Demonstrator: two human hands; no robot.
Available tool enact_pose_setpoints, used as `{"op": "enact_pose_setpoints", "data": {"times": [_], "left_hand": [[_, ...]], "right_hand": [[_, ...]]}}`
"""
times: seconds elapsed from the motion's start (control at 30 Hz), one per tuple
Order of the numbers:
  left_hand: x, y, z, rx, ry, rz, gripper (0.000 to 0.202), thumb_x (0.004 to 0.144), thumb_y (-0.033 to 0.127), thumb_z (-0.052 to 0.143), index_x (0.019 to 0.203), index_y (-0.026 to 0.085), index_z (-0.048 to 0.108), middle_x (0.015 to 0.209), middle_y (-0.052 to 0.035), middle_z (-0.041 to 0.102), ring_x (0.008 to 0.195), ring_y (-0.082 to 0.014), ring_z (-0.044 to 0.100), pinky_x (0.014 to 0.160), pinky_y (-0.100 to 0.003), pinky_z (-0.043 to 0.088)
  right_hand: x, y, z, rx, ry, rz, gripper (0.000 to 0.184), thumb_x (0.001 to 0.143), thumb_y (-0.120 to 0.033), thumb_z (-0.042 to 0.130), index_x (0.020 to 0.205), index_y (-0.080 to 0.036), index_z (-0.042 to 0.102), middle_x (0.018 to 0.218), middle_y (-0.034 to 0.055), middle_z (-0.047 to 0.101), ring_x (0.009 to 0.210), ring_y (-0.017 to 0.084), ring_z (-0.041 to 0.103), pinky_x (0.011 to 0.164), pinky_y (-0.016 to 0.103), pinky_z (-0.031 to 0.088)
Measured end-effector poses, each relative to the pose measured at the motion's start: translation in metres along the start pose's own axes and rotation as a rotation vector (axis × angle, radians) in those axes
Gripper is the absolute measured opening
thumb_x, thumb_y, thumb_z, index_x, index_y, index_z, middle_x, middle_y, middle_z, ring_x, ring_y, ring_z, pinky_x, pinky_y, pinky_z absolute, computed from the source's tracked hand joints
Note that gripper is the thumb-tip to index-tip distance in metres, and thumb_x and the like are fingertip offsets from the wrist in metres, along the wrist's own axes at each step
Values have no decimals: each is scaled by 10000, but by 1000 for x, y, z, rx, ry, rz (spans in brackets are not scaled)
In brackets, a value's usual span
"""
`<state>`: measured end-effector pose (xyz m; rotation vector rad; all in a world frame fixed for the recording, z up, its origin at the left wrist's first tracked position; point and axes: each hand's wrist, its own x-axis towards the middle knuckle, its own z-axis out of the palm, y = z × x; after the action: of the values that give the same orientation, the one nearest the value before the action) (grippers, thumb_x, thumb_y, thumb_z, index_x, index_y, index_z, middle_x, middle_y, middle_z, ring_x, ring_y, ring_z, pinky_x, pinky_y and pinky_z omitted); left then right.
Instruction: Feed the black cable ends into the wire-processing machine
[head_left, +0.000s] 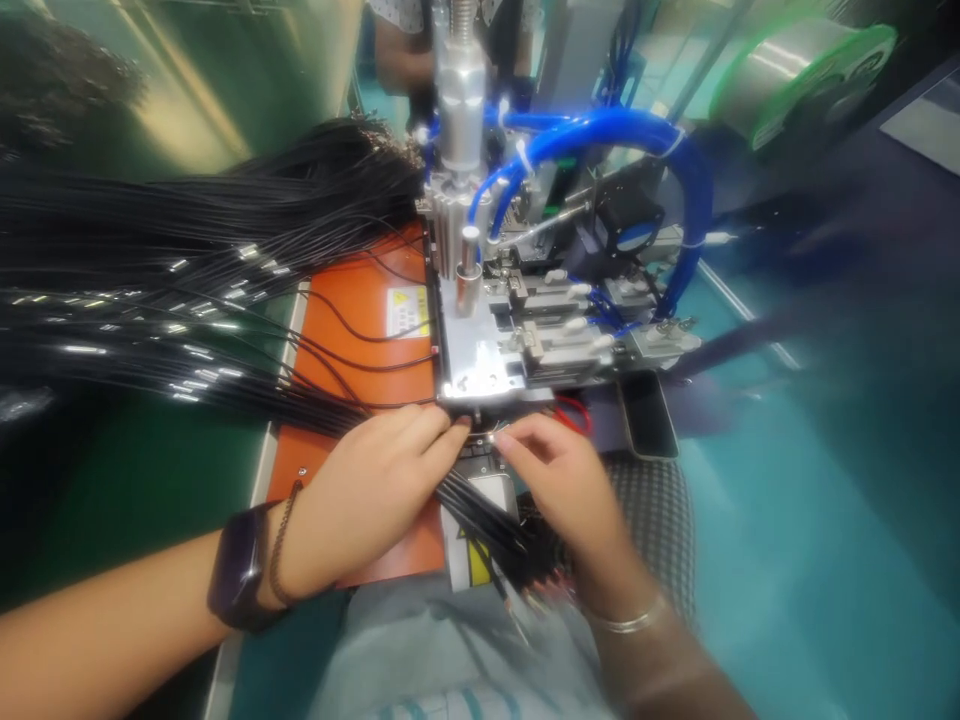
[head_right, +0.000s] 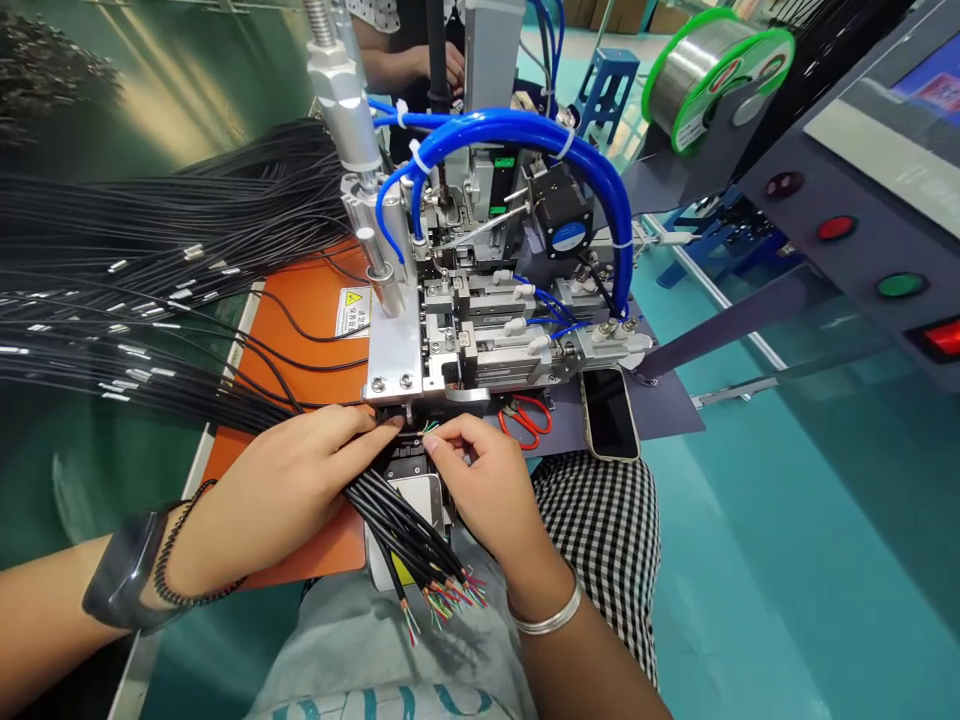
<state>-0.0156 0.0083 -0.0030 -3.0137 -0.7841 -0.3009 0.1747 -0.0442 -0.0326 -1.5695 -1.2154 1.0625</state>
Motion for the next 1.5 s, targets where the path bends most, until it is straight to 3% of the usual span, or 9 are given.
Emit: {"op": "enact_pose_setpoints", "data": {"times": [0.27,0.6,0.7,0.83,1.07,1.3,1.5], "left_hand": [[4,-5,1,-15,-59,83,341,912,152,393,1226,219,509,828,-25,536,760,-185,505,613,-309,433],[5,-4,-1,18,-103,82,338,910,143,398,1213,227,520,839,-26,522,775,-188,487,623,-320,418],[5,-3,-1,37,-107,83,339,902,137,403,1208,221,523,840,-32,514,772,-191,483,626,-321,420],[5,-1,-1,86,-113,109,347,884,121,416,1204,205,521,828,-38,501,778,-202,485,624,-327,425],[4,2,-1,138,-130,122,464,861,67,405,1301,207,459,826,-43,487,794,-210,495,640,-328,442],[2,4,2,157,-108,90,493,861,85,393,1326,240,434,822,-47,451,678,-181,454,567,-296,385],[-1,5,3,145,-144,73,528,840,145,423,1359,230,384,842,-58,452,672,-182,453,571,-294,389]], "right_hand": [[-3,15,1,95,18,86,119,831,-283,547,766,-196,596,766,0,611,725,148,558,605,237,415],[1,14,2,49,5,144,99,792,-233,564,705,-186,576,641,-27,539,584,115,481,527,228,362],[2,14,1,59,12,101,32,780,-204,577,759,-188,596,658,-27,541,602,116,490,549,230,384],[0,15,0,148,11,17,103,809,-211,573,890,-205,635,786,-1,611,704,131,550,617,239,434],[2,16,2,16,87,-56,76,829,-225,581,783,-206,637,772,-7,626,717,131,557,656,249,427],[1,11,0,-52,29,29,132,851,-255,550,749,-195,609,674,-23,582,618,122,522,556,238,393],[1,1,-2,-258,65,-187,115,853,-153,547,753,-189,593,720,-21,568,707,123,526,655,234,398]]}}
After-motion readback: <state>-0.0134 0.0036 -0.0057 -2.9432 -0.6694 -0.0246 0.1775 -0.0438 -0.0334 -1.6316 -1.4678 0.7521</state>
